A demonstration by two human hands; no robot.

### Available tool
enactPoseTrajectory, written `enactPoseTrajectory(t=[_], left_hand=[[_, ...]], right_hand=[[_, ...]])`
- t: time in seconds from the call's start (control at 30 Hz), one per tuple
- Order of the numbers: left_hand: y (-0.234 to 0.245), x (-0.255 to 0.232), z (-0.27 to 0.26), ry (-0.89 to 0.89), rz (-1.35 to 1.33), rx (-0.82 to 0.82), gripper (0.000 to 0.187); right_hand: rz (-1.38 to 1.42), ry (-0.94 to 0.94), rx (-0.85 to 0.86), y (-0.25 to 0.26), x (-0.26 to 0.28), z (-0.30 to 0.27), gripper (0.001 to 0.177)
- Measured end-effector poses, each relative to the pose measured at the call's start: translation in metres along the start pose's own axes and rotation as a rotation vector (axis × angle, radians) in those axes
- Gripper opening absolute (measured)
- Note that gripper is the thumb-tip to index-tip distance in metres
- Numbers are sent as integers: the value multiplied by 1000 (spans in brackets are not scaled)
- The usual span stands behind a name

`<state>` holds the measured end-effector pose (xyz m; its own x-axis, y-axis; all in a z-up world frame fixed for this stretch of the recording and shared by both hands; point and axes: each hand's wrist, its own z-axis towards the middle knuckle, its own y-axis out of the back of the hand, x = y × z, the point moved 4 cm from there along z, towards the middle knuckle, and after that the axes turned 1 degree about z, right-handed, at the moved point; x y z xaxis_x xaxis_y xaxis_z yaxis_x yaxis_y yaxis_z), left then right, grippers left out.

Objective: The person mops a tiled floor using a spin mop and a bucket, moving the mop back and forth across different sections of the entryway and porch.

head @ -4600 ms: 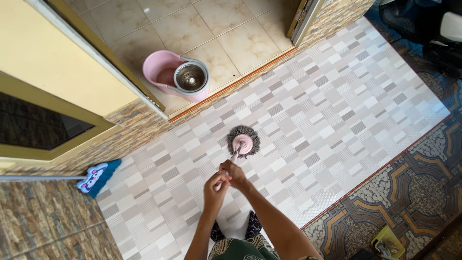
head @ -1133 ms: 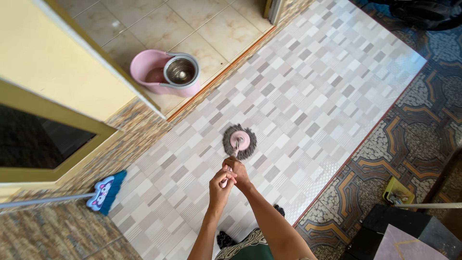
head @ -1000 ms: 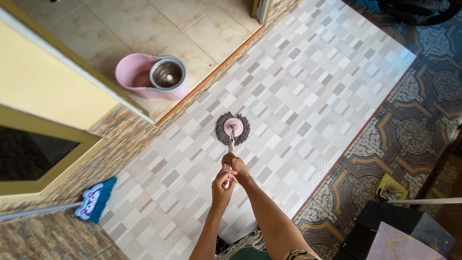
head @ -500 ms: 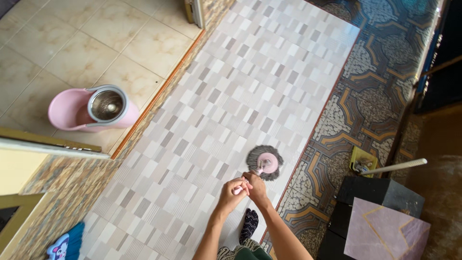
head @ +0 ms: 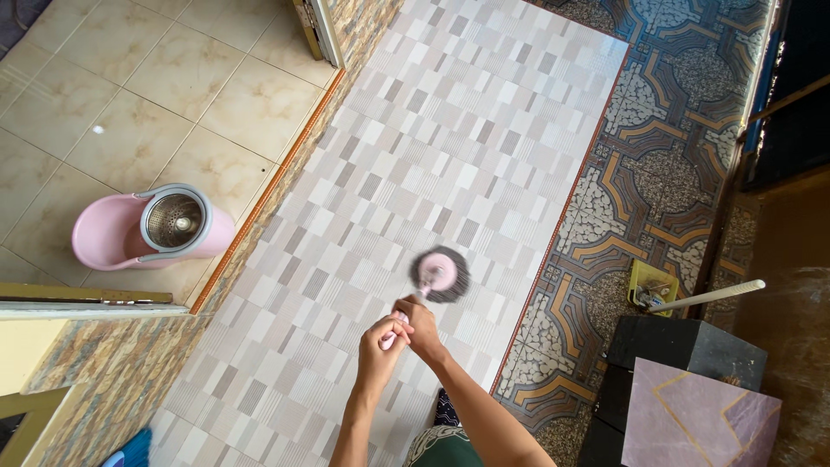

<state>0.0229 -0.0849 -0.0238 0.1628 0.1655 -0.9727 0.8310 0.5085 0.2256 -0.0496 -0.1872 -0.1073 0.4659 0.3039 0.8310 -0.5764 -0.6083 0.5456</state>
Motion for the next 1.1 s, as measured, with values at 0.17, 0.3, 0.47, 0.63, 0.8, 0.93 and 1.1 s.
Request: enactPoseTrajectory(t=[0.17,0.3,0.47,0.63,0.8,0.93,1.1], left_hand=[[-9,-39,8,62,176,-169,11],[-24,-61,21,150,242,-112,8],[-45,-71,33,-64,168,87,8],[-100,-22,24,21,-87,277,11],[-137,6,36,-33,-244,388,12],[-107,13,75,-23,-262,396,13],[-2,2,124,38,-95,311,14]], right_hand=[[153,176,215,0,13,45,11],[94,144,263,20,7,55,12],[29,38,63,58,-20,28,11],[-104,-82,-34,89,-90,-16,21],[-191,-197,-57,104,-135,-30,20],[-132,-240,-182,86,-108,1,17],[-4,-285,-144,29,-18,77,19]])
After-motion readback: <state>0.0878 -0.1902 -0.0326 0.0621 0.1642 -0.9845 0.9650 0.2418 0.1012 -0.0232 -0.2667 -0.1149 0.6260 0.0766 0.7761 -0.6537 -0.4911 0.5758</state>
